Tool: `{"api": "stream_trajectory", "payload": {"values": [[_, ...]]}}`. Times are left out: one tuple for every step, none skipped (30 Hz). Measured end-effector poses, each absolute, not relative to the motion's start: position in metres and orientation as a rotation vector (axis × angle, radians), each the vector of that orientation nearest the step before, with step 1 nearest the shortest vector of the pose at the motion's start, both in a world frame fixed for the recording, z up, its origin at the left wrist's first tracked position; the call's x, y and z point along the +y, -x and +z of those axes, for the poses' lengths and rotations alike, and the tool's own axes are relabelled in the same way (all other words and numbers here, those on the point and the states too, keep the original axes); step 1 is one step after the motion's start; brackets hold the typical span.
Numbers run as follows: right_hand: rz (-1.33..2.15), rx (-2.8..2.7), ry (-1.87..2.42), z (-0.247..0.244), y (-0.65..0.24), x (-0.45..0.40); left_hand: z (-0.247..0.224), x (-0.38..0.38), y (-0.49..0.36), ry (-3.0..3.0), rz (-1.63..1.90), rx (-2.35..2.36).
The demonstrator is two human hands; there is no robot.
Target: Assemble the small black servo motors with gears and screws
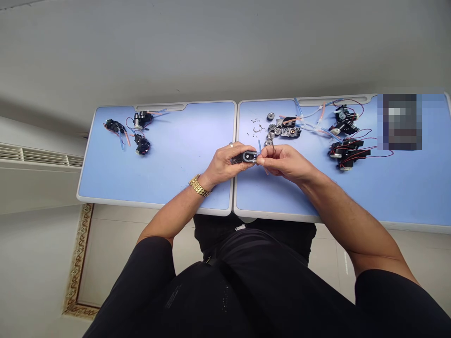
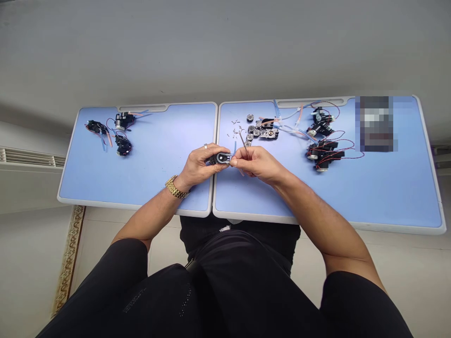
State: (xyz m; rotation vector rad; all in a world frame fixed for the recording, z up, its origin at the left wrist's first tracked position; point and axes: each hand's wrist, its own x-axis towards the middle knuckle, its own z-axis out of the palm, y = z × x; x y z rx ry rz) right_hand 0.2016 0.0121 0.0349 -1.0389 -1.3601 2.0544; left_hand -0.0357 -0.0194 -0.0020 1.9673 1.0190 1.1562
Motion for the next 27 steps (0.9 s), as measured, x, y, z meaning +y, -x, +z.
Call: {"api": "stream_trajectory", "payload": {"values": [[2.056, -1.359, 1.038, 0.0345, -0.2017, 0.0122, -0.0021, -0.0196, 0.0358, -1.968, 1.153, 1.027], [2.058, -1.359, 1.038, 0.0341, -0.2017, 0.0123, -0.0021, -0.0199, 0.0359, -1.969, 1.15, 1.033], [2.059, -1.359, 1.039, 0.0338, -0.2017, 0.0124, -0.0021, -0.0201, 0.0359, -1.97, 1.146, 1.04], [2.059, -1.358, 1.042, 0.0337, -0.2017, 0.0124, -0.002, -0.0203, 0.036, -1.971, 1.141, 1.046], [2.058, -1.357, 1.045, 0.0337, -0.2016, 0.0124, -0.0018, -0.0204, 0.036, -1.972, 1.138, 1.049], [2.056, -1.356, 1.048, 0.0337, -0.2015, 0.0123, -0.0017, -0.0205, 0.036, -1.974, 1.135, 1.05], [2.054, -1.353, 1.051, 0.0337, -0.2014, 0.0123, -0.0016, -0.0205, 0.036, -1.975, 1.134, 1.05], [2.052, -1.352, 1.054, 0.0337, -0.2014, 0.0122, -0.0015, -0.0205, 0.036, -1.976, 1.133, 1.05], [2.051, -1.351, 1.057, 0.0336, -0.2014, 0.0122, -0.0014, -0.0205, 0.036, -1.979, 1.132, 1.051], [2.05, -1.352, 1.059, 0.0334, -0.2015, 0.0123, -0.0014, -0.0204, 0.036, -1.981, 1.131, 1.053], [2.05, -1.354, 1.06, 0.0331, -0.2016, 0.0124, -0.0013, -0.0202, 0.0359, -1.984, 1.129, 1.054], [2.049, -1.356, 1.061, 0.0327, -0.2017, 0.0126, -0.0013, -0.0201, 0.0358, -1.987, 1.129, 1.053], [2.048, -1.358, 1.061, 0.0323, -0.2018, 0.0128, -0.0013, -0.0201, 0.0358, -1.991, 1.132, 1.049], [2.047, -1.359, 1.059, 0.032, -0.2019, 0.0129, -0.0012, -0.02, 0.0357, -1.995, 1.139, 1.042], [2.046, -1.36, 1.057, 0.0318, -0.2019, 0.0129, -0.0012, -0.02, 0.0356, -1.998, 1.144, 1.037], [2.045, -1.361, 1.055, 0.0317, -0.2018, 0.0129, -0.0011, -0.02, 0.0356, -1.999, 1.147, 1.035], [2.045, -1.36, 1.054, 0.0317, -0.2016, 0.0127, -0.0012, -0.02, 0.0356, -1.997, 1.146, 1.036], [2.046, -1.357, 1.056, 0.0319, -0.2014, 0.0125, -0.0013, -0.02, 0.0356, -1.99, 1.142, 1.042], [2.045, -1.351, 1.06, 0.0321, -0.2011, 0.0122, -0.0016, -0.0199, 0.0356, -1.98, 1.137, 1.049], [2.041, -1.341, 1.068, 0.0323, -0.2009, 0.012, -0.002, -0.0198, 0.0357, -1.964, 1.134, 1.054], [2.035, -1.332, 1.076, 0.0326, -0.2009, 0.0119, -0.0024, -0.0196, 0.0359, -1.942, 1.135, 1.058], [2.027, -1.326, 1.084, 0.0329, -0.201, 0.012, -0.0029, -0.0193, 0.0361, -1.916, 1.136, 1.062], [2.018, -1.328, 1.087, 0.0332, -0.2013, 0.0122, -0.0034, -0.0189, 0.0364, -1.887, 1.132, 1.066], [2.007, -1.338, 1.083, 0.0335, -0.2018, 0.0126, -0.0038, -0.0185, 0.0367, -1.856, 1.126, 1.071], [1.998, -1.352, 1.074, 0.0338, -0.2025, 0.0132, -0.0042, -0.018, 0.037, -1.823, 1.115, 1.076], [1.991, -1.37, 1.061, 0.0342, -0.2032, 0.0139, -0.0043, -0.0175, 0.0373, -1.791, 1.102, 1.08], [1.982, -1.388, 1.051, 0.0345, -0.204, 0.0145, -0.0044, -0.0171, 0.0377, -1.764, 1.093, 1.083]]}}
